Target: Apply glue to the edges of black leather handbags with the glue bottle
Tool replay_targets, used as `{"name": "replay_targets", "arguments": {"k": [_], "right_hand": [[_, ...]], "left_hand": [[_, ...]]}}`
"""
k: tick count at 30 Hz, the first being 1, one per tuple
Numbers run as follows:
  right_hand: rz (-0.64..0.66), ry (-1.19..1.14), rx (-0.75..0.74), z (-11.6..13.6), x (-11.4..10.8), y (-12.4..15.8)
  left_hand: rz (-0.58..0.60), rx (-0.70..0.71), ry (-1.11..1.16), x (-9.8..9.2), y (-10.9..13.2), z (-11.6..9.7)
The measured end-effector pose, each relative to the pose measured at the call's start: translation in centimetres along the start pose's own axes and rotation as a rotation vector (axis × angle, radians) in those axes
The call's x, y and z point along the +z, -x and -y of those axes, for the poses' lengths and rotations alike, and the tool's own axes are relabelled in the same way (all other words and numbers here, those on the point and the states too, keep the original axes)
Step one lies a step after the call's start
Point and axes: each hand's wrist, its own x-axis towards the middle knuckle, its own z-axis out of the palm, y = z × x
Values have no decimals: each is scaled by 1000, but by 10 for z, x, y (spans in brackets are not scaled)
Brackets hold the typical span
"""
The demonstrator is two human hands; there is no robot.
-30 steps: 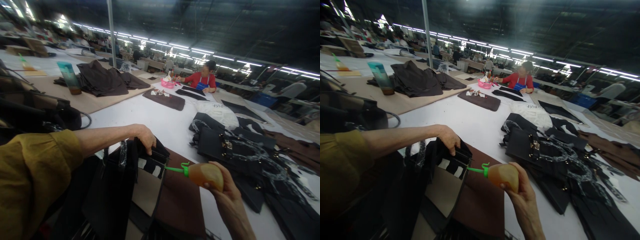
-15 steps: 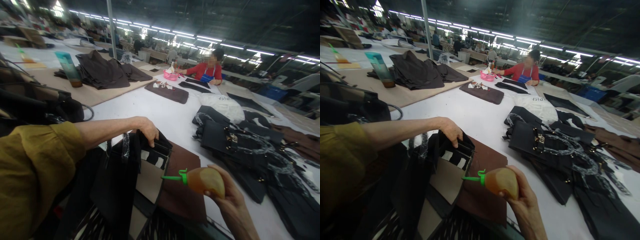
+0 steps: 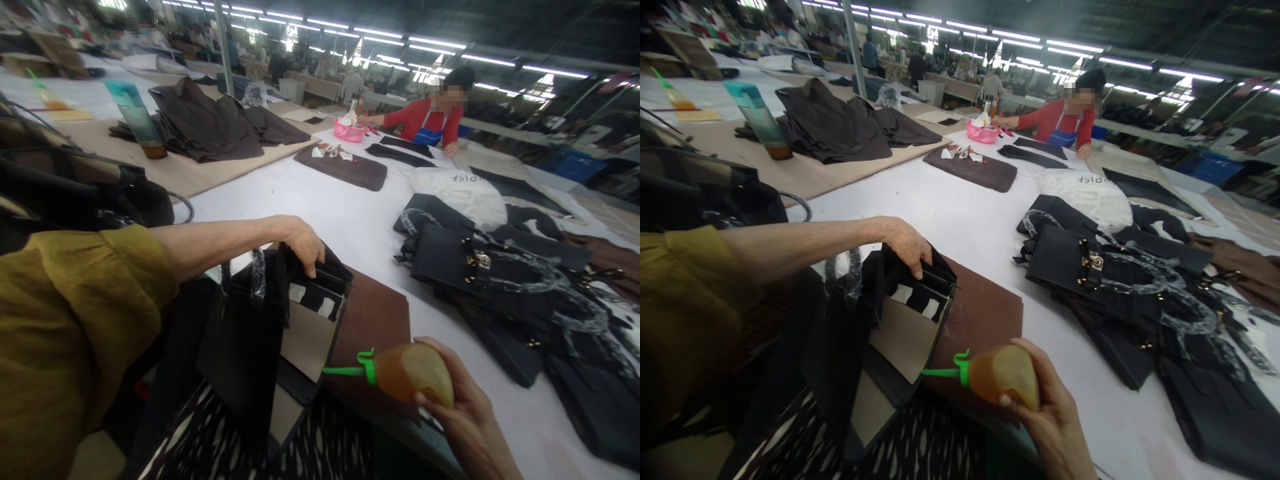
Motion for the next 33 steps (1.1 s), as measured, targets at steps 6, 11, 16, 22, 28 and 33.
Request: {"name": "replay_targets", "arguments": {"k": [6, 11, 16, 22, 28, 33], "right_hand": [[18, -71, 76, -15, 0, 13], [-40, -85, 135, -24, 0, 17], [-83, -55, 103, -22, 3, 19], [22, -150, 156, -29, 8, 38], [-42, -353, 286, -2, 13, 53], [-53, -586, 353, 6, 0, 45]], "left_hand": [[24, -1, -19, 1, 1, -2], [19, -11, -37, 2, 5, -7], [8, -8, -73, 3, 8, -10], [-6, -12, -72, 5, 10, -10], [-35, -42, -146, -3, 30, -24], [-210, -111, -200, -33, 67, -47]]}}
